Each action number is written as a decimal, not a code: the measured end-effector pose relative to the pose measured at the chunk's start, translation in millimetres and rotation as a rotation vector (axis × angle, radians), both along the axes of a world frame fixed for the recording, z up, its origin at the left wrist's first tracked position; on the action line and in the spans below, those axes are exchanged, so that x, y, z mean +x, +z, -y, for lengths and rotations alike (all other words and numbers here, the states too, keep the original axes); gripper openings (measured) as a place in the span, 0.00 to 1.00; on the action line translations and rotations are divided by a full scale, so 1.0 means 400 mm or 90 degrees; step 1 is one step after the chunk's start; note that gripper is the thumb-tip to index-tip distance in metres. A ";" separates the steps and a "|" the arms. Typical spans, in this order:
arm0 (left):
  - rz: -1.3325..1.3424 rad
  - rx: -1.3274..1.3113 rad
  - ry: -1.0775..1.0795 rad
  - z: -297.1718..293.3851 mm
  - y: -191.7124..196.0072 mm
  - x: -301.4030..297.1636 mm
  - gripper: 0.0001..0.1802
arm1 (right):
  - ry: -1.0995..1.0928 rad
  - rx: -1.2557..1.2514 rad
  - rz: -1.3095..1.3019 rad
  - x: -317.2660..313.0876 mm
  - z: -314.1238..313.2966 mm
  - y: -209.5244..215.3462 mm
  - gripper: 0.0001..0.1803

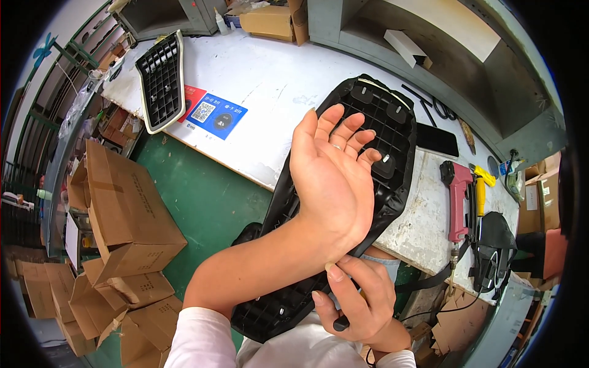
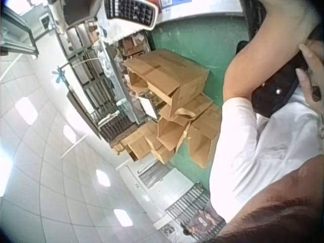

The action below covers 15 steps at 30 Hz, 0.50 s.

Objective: Removing staples from a vehicle seat using pliers.

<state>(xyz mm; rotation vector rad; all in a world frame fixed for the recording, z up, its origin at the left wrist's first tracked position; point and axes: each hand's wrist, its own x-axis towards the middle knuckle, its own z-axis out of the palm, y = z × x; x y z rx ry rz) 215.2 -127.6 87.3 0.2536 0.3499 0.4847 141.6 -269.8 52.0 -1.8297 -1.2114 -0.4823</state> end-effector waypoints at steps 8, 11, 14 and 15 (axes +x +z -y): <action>0.007 0.003 -0.004 -0.002 -0.005 0.003 0.25 | 0.019 0.018 -0.027 0.008 -0.003 0.004 0.25; 0.004 0.003 -0.004 -0.002 -0.005 0.005 0.25 | 0.021 0.016 -0.030 0.010 -0.004 0.004 0.25; 0.001 0.002 -0.005 -0.002 -0.006 0.006 0.25 | 0.022 0.011 -0.032 0.012 -0.003 0.005 0.25; 0.001 0.002 -0.005 -0.002 -0.006 0.006 0.25 | 0.022 0.011 -0.033 0.012 -0.003 0.004 0.25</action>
